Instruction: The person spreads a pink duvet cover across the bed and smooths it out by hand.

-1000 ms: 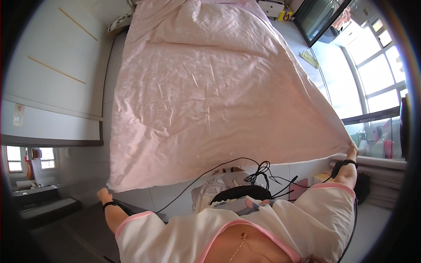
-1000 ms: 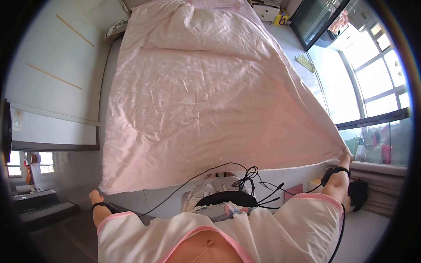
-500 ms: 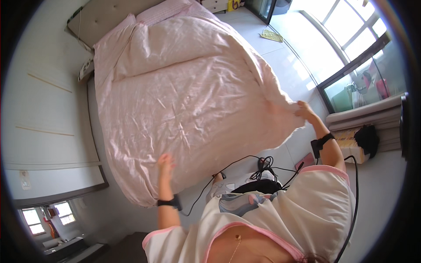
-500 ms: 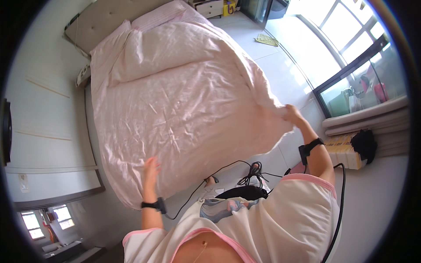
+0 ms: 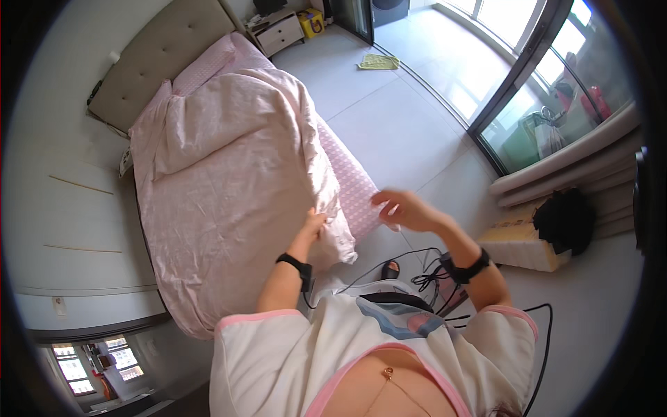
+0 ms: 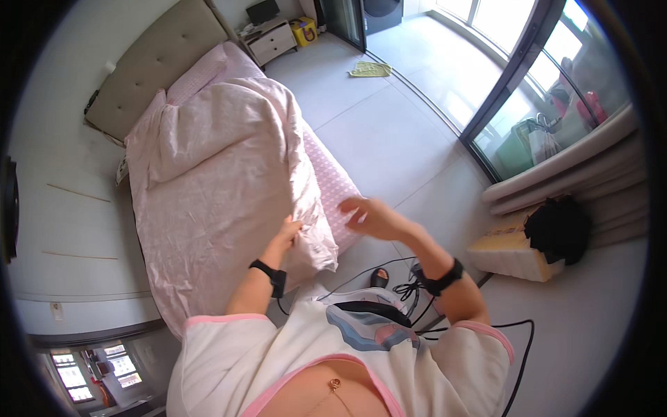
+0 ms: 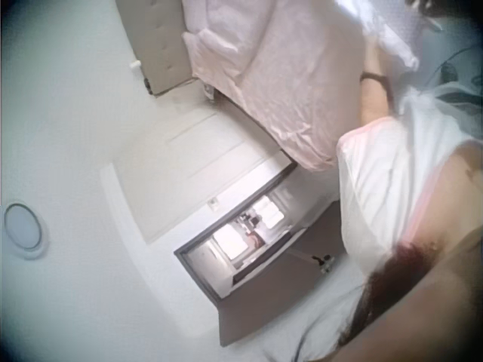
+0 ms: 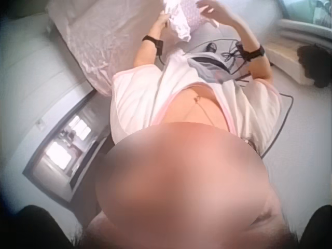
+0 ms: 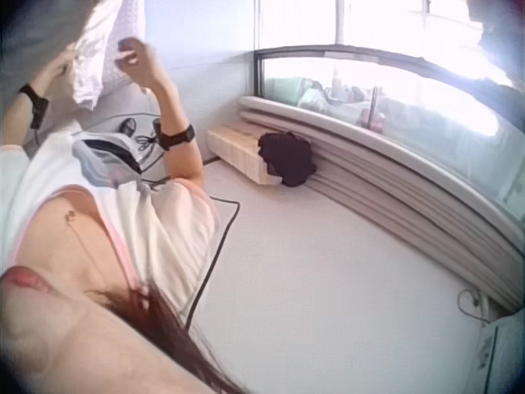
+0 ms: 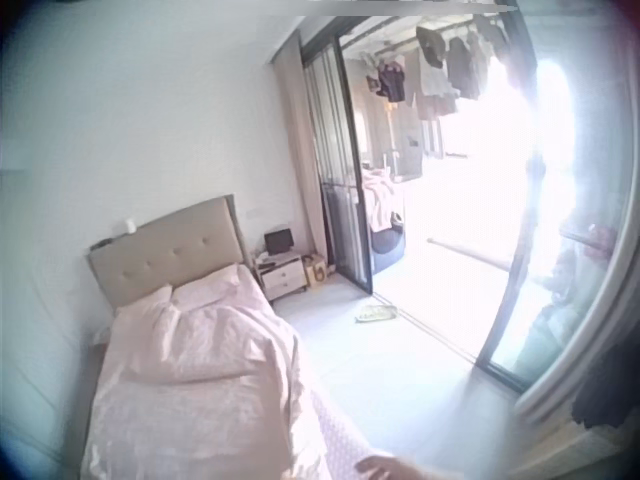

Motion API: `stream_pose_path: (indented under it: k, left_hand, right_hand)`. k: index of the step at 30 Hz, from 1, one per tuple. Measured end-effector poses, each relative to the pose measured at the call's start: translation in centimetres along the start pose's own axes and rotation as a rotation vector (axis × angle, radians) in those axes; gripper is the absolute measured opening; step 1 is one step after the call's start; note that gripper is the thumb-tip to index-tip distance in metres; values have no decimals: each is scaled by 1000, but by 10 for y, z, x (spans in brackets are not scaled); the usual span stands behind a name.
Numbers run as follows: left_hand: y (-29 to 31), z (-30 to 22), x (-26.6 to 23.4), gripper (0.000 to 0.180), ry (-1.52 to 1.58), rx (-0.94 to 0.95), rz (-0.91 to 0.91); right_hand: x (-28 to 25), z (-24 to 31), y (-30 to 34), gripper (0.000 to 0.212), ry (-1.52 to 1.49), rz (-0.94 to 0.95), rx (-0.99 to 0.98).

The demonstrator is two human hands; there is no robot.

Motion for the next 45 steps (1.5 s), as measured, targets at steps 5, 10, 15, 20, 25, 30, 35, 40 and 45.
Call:
stream_pose_path:
  k: [5,10,15,20,25,30,35,40,45]
  left_hand:
    - [-7,5,-2,44,-279,-160,66]
    - [-1,-10,5,27,-429,-339,93]
    - [-18,14,38,10,-622,-372,203]
    - [-16,88,59,17,-467,-460,172]
    - [13,105,140,20,-245,-643,152]
    - [15,122,204,21,-140,-690,46]
    - [-39,119,222,22,-114,-691,-177]
    - [-157,48,181,23,-277,-551,-538]
    - [-315,-188,198,29,-306,141,-610]
  right_hand:
    - [-186,86,100,34,-49,-590,-382]
    - [-235,155,155,36,-78,-659,-833]
    - [-242,201,126,47,165,-190,-856]
    - [-268,236,63,35,50,-12,-757]
    - [-308,274,18,44,184,286,-821]
    - [-353,274,-7,36,230,402,-1314]
    - [-461,232,-30,23,385,204,-1347]
    - [-530,213,-134,17,461,369,-1171]
    - [-568,182,-180,23,293,1011,-1161]
Point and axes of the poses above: each hand's wrist, its own y-axis away from the middle knuckle, its own x-axis out of the palm, z = x × y, the point moved 10 cm from there along -y, towards the middle knuckle, and after that the axes turned 7 degrees about x, right-handed, at the moved point
